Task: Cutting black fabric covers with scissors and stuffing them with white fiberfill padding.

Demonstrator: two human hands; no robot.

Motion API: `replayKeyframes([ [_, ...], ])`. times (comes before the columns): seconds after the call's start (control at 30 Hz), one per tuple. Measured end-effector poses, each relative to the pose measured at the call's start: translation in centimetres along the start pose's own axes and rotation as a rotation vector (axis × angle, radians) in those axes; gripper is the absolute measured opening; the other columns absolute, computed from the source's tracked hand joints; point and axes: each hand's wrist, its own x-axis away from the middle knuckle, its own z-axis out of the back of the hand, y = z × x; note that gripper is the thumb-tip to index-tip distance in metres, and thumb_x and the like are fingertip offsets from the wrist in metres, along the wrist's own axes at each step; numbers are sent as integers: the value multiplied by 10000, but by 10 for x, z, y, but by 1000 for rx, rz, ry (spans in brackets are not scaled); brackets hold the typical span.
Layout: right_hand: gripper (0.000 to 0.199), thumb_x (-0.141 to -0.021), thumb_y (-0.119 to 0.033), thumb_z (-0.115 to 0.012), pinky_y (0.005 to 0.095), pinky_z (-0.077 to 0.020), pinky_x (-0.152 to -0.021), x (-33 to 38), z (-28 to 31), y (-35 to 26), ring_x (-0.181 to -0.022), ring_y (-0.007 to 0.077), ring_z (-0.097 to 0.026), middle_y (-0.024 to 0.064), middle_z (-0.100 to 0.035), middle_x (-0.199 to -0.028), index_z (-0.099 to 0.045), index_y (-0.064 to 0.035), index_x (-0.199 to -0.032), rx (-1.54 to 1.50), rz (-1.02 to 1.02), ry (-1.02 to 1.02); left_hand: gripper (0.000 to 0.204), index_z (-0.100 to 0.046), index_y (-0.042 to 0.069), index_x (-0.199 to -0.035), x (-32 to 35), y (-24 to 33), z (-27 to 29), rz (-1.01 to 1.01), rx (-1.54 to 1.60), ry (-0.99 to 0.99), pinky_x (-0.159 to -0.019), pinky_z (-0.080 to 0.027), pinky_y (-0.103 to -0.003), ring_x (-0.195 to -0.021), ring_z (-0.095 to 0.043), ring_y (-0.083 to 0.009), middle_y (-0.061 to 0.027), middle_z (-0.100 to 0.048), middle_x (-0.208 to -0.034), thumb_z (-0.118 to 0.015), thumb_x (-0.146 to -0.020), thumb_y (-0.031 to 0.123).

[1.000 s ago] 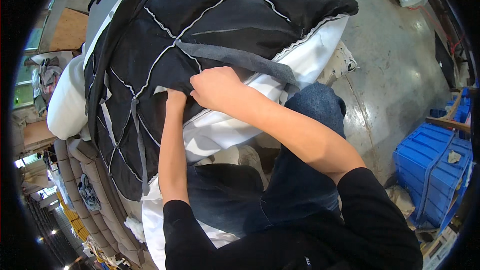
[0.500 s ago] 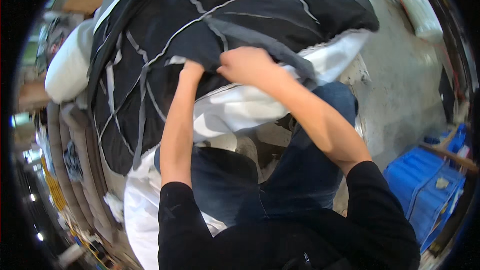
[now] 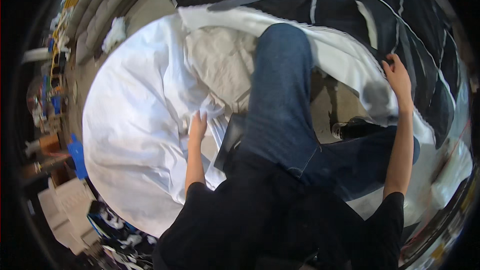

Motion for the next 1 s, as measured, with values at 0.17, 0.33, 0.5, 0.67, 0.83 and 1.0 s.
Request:
replayKeyframes([
  [0.17, 138, -865, -151, -540, 322, -466, -692, 10, -22, 28, -694, 213, -578, 104, -574, -759, -584, -65, -964, -62, 103, 69, 659, -588, -65, -1203, 160, -176, -97, 325, 117, -756, -1060, -356, -451, -1266, -459, -434, -325, -539, -1262, -406, -957, 518],
  [0.33, 155, -860, -125, -546, 303, -461, -728, 10, -38, 45, -744, 175, -567, 73, -586, -805, -586, -59, -994, -59, 162, 99, 682, -608, -64, -1147, 211, -183, -134, 517, 167, -314, -990, -402, -481, -1155, -542, -446, -324, -588, -1169, -325, -973, 531],
  [0.5, 195, -872, -134, -541, 319, -469, -776, 21, -32, 52, -794, 199, -584, 86, -608, -857, -597, -22, -1021, 65, 185, 211, 634, -530, -5, -1268, 186, -162, -99, 796, 9, -289, -912, -477, -476, -1162, -569, -374, -233, -600, -1239, -443, -923, 520],
  [0.67, 247, -893, -157, -535, 317, -472, -846, 14, -33, 55, -918, 207, -622, 102, -650, -969, -603, -18, -1085, 40, 148, 125, 635, -526, 3, -1274, 222, -152, -69, 916, 288, -169, -915, -477, -471, -1160, -572, -366, -220, -602, -1242, -450, -917, 522],
  [0.83, 242, -880, -163, -536, 340, -477, -811, 15, -35, 50, -861, 241, -620, 122, -647, -928, -606, -8, -1051, 67, 145, 159, 639, -523, 12, -1282, 228, -150, -67, 965, 563, -15, -918, -478, -465, -1157, -575, -356, -203, -603, -1245, -459, -909, 526],
  [1.0, 263, -869, -158, -521, 355, -479, -812, 25, -47, 45, -865, 266, -626, 137, -651, -939, -612, -7, -1064, 103, 134, 248, 642, -519, 21, -1290, 228, -154, -59, 978, 788, 156, -922, -478, -459, -1155, -578, -346, -186, -605, -1249, -469, -902, 530],
])
